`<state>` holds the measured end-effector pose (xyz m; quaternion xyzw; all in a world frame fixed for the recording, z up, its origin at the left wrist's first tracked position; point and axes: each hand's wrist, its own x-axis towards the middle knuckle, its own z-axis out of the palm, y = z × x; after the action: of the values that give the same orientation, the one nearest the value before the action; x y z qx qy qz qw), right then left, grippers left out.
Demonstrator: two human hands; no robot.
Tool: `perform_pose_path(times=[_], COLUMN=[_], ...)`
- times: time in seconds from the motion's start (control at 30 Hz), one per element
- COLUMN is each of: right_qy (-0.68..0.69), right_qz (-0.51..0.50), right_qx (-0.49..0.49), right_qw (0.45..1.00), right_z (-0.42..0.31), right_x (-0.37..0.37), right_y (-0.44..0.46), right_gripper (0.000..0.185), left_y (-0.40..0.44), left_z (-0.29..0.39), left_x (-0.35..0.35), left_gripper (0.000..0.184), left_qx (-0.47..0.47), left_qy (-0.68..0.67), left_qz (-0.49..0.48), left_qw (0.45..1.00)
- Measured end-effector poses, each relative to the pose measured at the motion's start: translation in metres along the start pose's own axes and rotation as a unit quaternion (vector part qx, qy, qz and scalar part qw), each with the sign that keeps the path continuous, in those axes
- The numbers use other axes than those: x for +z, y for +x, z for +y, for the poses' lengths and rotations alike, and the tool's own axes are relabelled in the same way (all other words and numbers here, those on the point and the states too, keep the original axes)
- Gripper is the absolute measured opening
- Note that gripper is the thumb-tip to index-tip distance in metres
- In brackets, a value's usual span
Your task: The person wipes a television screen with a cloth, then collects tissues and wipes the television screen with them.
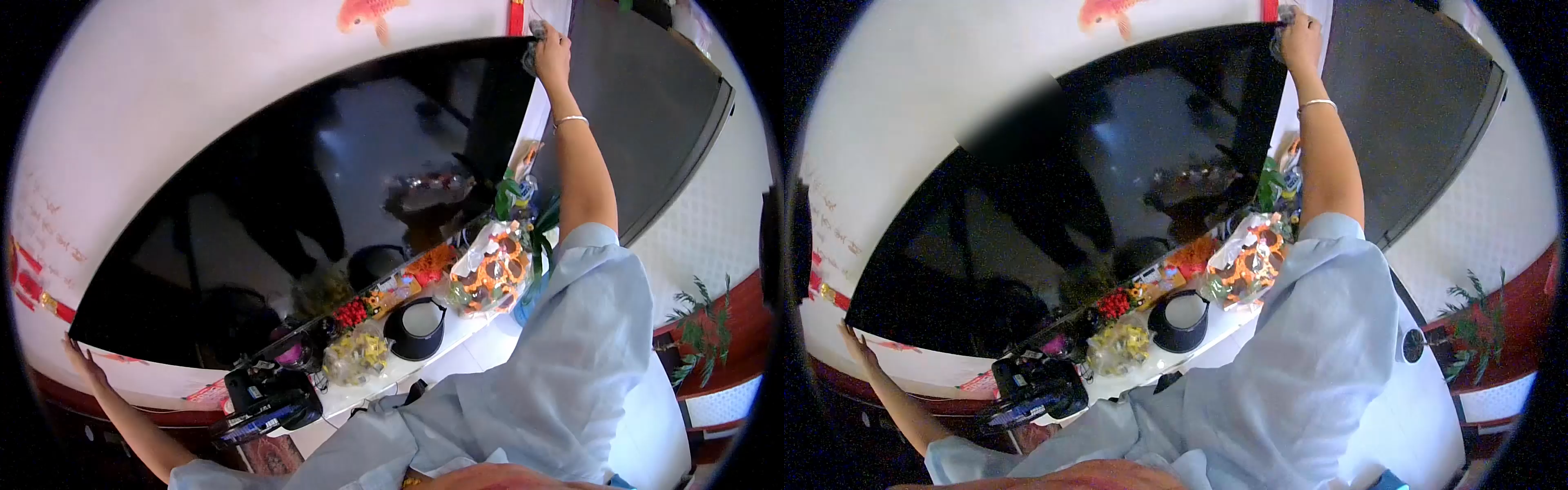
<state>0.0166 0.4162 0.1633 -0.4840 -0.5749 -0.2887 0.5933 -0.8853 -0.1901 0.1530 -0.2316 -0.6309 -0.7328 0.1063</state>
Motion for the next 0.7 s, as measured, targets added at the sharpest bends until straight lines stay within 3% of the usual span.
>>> perform_pose_path(times=[0.07,0.17,0.2,0.3,0.33,0.37,0.4,0.47,0.5,0.57,0.6,0.63,0.7], right_qy=[0.028,0.115,0.078,0.294,0.171,0.252,0.366,0.496,0.550,0.638,0.669,0.624,0.518], right_qz=[-0.008,-0.048,-0.068,-0.143,-0.012,-0.034,-0.064,0.000,0.022,0.159,0.161,0.102,-0.015], right_qx=[0.074,0.034,0.019,0.253,0.070,0.211,0.317,0.271,0.241,0.262,0.205,0.241,0.307], right_qw=[0.997,0.992,0.994,0.910,0.983,0.944,0.873,0.825,0.799,0.706,0.696,0.736,0.798], right_z=[0.025,0.035,0.036,0.026,0.033,0.045,0.012,0.054,0.042,-0.006,0.053,0.061,0.003], right_x=[0.017,0.009,0.006,-0.001,0.013,0.023,-0.003,0.032,0.025,-0.010,0.017,0.020,-0.014], right_y=[-0.006,-0.025,-0.033,-0.063,-0.071,-0.069,-0.057,-0.039,-0.027,-0.036,-0.041,-0.057,-0.095], right_gripper=[0.034,0.035,0.033,0.021,0.018,0.017,0.018,0.021,0.022,0.025,0.029,0.028,0.028], left_y=[-0.002,-0.007,-0.006,-0.008,-0.007,-0.010,-0.014,-0.020,-0.021,-0.022,-0.035,-0.027,-0.009], left_z=[0.008,0.014,0.013,0.019,0.019,0.020,0.023,0.032,0.033,0.036,0.044,0.040,0.028], left_x=[0.001,0.000,-0.002,-0.001,-0.003,-0.002,0.000,0.005,0.007,0.011,0.024,0.017,0.002], left_gripper=[0.058,0.059,0.059,0.059,0.060,0.060,0.060,0.059,0.059,0.058,0.057,0.058,0.059], left_qx=[-0.017,-0.023,-0.025,-0.034,-0.029,-0.035,-0.037,-0.043,-0.044,-0.049,-0.052,-0.060,-0.055], left_qy=[-0.008,-0.015,-0.015,-0.005,0.012,0.014,0.009,0.002,0.003,0.010,0.014,0.030,0.018], left_qz=[-0.005,-0.019,-0.024,-0.017,-0.035,-0.035,-0.030,-0.023,-0.018,-0.011,0.012,0.008,-0.014], left_qw=[1.000,0.999,0.999,0.999,0.999,0.999,0.999,0.999,0.999,0.999,0.998,0.998,0.998])
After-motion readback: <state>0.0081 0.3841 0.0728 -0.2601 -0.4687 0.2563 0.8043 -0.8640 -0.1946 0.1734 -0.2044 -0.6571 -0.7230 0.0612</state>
